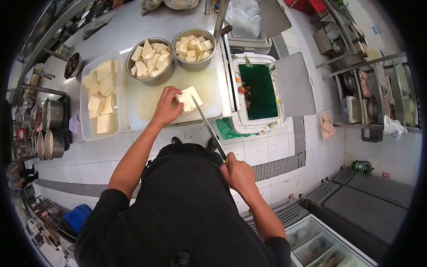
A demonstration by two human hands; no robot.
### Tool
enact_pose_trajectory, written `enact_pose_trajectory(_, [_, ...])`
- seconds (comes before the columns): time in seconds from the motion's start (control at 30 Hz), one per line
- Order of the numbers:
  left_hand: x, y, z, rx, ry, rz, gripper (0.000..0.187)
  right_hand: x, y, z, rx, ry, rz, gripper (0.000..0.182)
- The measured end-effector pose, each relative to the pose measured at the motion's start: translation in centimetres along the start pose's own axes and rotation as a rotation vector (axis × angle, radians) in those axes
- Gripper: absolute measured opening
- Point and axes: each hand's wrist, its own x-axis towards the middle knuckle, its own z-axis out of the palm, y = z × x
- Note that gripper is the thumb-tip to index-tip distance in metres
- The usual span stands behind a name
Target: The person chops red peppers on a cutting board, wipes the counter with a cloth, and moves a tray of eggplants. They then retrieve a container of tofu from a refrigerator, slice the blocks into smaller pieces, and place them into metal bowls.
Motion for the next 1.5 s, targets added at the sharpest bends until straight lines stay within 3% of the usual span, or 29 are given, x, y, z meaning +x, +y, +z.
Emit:
enact_pose_trajectory(0.53, [0.2, 0.2, 0.3, 0.068, 0.001, 0.037, 0.033, 4.2, -3.4, 1.4, 0.077, 0.049, -0.075, 0.026])
enact_pose_trajectory(0.73, [0.2, -0.3, 0.5, 0.075, 0.014, 0.065, 0.033, 7.2, -1.3, 7.2, 0.062, 0.070, -0.091, 0.026])
enact_pose_trajectory(0.83, [0.7, 0.5, -1.4, 0.031, -0.080, -0.008, 0.048, 7.1, -1.2, 7.5, 0.034, 0.046, -0.055, 0.029])
enact_pose_trajectory(0.9, [2.4, 2.1, -4.0, 0.189, -0.332, 0.201, 0.073, 6.3, -1.2, 6.9, 0.049, 0.007, -0.034, 0.027])
enact_pose_trajectory(0.93, [3.5, 2.2, -4.9, 0.350, -0.495, 0.255, 0.098, 5.6, -1.0, 6.8, 0.059, -0.039, -0.017, 0.026])
enact_pose_trajectory(0.97, [4.5, 2.6, -5.2, 0.352, -0.496, 0.258, 0.098, 4.9, -0.5, 6.7, 0.062, -0.036, -0.016, 0.026])
enact_pose_trajectory(1.03, [6.6, 3.4, -5.3, 0.598, -0.712, 0.517, 0.105, 3.3, 0.9, 6.3, 0.065, -0.105, 0.011, 0.029])
enact_pose_trajectory(1.1, [8.2, 4.1, -4.6, 0.654, -0.822, 0.560, 0.108, 1.2, 2.3, 4.6, 0.058, -0.143, 0.019, 0.029])
enact_pose_trajectory(1.17, [9.2, 3.9, -3.4, 0.708, -0.949, 0.739, 0.100, -1.0, 3.9, 2.8, 0.051, -0.182, 0.029, 0.030])
enact_pose_trajectory(1.27, [10.3, 3.3, -2.3, 0.649, -1.029, 0.720, 0.085, -3.2, 5.8, 1.2, 0.112, -0.230, 0.092, 0.033])
enact_pose_trajectory(1.4, [8.6, 2.3, -1.7, 0.529, -0.925, 0.609, 0.073, -3.2, 6.0, 1.2, 0.264, -0.080, 0.204, 0.033])
enact_pose_trajectory(1.47, [6.1, 2.5, -1.1, 0.495, -0.596, 0.383, 0.073, -1.5, 5.2, 1.1, 0.243, -0.020, 0.214, 0.032])
enact_pose_trajectory(1.5, [5.0, 2.8, -0.6, 0.495, -0.595, 0.382, 0.073, -0.7, 4.7, 1.2, 0.242, -0.020, 0.213, 0.032])
